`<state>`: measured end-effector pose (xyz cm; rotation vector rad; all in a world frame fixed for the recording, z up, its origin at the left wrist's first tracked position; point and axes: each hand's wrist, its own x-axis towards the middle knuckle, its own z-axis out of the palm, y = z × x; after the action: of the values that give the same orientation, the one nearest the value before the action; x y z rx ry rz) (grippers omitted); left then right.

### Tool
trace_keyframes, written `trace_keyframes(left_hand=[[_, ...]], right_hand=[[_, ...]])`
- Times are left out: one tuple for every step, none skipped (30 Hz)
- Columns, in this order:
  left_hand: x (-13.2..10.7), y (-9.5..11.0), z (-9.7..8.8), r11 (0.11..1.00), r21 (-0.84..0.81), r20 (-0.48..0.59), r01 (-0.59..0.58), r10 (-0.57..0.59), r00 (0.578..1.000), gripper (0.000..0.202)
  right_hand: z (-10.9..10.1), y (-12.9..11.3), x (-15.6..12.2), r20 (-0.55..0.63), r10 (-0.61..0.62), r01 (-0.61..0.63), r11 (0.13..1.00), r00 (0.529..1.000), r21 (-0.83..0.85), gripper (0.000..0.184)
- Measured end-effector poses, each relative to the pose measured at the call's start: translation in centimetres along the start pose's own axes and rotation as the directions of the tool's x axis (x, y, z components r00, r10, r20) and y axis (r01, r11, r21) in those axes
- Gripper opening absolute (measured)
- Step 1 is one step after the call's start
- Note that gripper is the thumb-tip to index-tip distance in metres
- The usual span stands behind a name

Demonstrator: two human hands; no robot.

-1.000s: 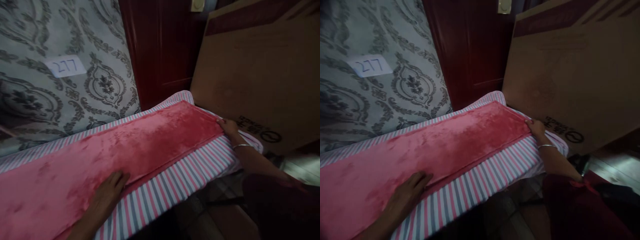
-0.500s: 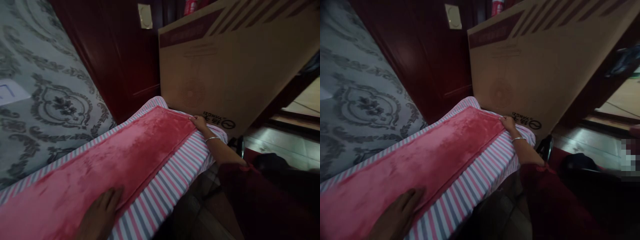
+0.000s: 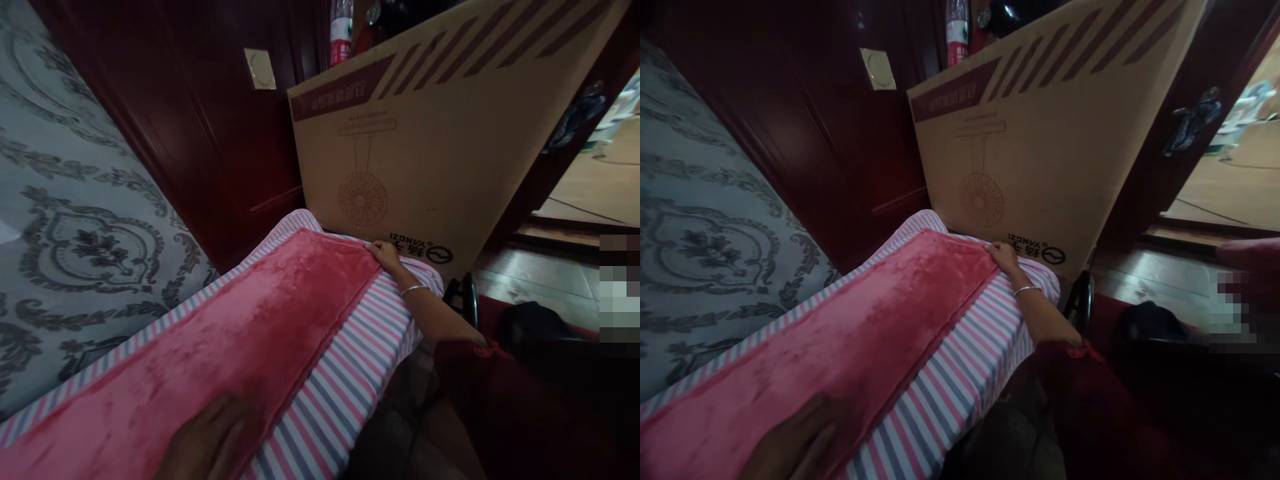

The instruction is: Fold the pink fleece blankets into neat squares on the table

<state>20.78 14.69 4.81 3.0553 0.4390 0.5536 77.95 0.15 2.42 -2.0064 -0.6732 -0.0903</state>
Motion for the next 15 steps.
trace_keyframes(left_hand=[[1.9, -0.4, -0.4, 1.0, -0.01, 0.009, 0.002, -0.002, 1.0, 0.041], [3.8, -0.7, -0.7, 0.999, -0.004, -0.012, 0.033, -0.033, 0.999, 0.043], [5.6, -0.9, -0.8, 0.998, 0.013, -0.027, 0.054, -0.054, 0.998, 0.046], [7.1, -1.0, -0.6, 0.995, 0.043, -0.027, 0.09, -0.089, 0.996, 0.051], [8.3, -0.9, -0.2, 0.989, 0.082, -0.012, 0.121, -0.121, 0.993, 0.055], [9.0, -0.7, 0.4, 0.982, 0.121, 0.014, 0.146, -0.149, 0.989, 0.059], [9.4, -0.5, 1.0, 0.974, 0.159, 0.045, 0.163, -0.172, 0.984, 0.061], [9.4, -0.1, 1.6, 0.967, 0.19, 0.075, 0.169, -0.186, 0.98, 0.062], [9.2, 0.2, 2.2, 0.963, 0.211, 0.099, 0.169, -0.193, 0.976, 0.062], [8.9, 0.5, 2.6, 0.961, 0.223, 0.112, 0.165, -0.194, 0.975, 0.062], [8.6, 0.8, 2.9, 0.96, 0.229, 0.119, 0.162, -0.193, 0.974, 0.062], [8.3, 0.9, 3.1, 0.96, 0.23, 0.122, 0.161, -0.192, 0.974, 0.062], [8.1, 1.0, 3.2, 0.961, 0.227, 0.12, 0.162, -0.192, 0.974, 0.062], [8.0, 1.0, 3.2, 0.961, 0.223, 0.114, 0.164, -0.193, 0.975, 0.062], [8.0, 0.9, 3.2, 0.962, 0.218, 0.107, 0.165, -0.192, 0.976, 0.063]], right_hand=[[0.0, 0.0, -0.1, -0.003, -0.009, 0.009, 1.0, 1.0, 0.006, 0.046], [0.0, -0.1, -0.2, -0.005, -0.019, 0.019, 1.0, 1.0, 0.008, 0.042], [0.0, -0.2, -0.3, -0.007, -0.027, 0.027, 1.0, 1.0, 0.006, 0.038], [0.0, -0.3, -0.4, -0.007, -0.034, 0.034, 0.999, 0.999, 0.003, 0.033], [0.0, -0.4, -0.5, -0.008, -0.04, 0.039, 0.999, 0.999, -0.01, 0.03], [0.0, -0.5, -0.6, -0.01, -0.043, 0.043, 0.998, 0.999, -0.037, 0.028], [0.0, -0.6, -0.8, -0.011, -0.045, 0.044, 0.996, 0.999, -0.079, 0.027], [0.0, -0.7, -0.9, -0.011, -0.045, 0.043, 0.99, 0.999, -0.133, 0.027], [0.0, -0.8, -1.1, -0.011, -0.043, 0.04, 0.98, 0.999, -0.193, 0.028], [0.0, -0.8, -1.2, -0.01, -0.038, 0.034, 0.967, 0.999, -0.254, 0.029], [0.0, -0.9, -1.4, -0.007, -0.032, 0.028, 0.951, 0.999, -0.307, 0.03], [0.0, -1.0, -1.5, 0.0, -0.025, 0.023, 0.937, 1.0, -0.348, 0.031], [0.0, -1.2, -1.6, 0.008, -0.018, 0.02, 0.924, 1.0, -0.381, 0.033], [-0.1, -1.4, -1.6, 0.021, -0.009, 0.017, 0.911, 1.0, -0.412, 0.034], [-0.2, -1.7, -1.5, 0.047, 0.009, 0.013, 0.895, 0.999, -0.447, 0.035]])
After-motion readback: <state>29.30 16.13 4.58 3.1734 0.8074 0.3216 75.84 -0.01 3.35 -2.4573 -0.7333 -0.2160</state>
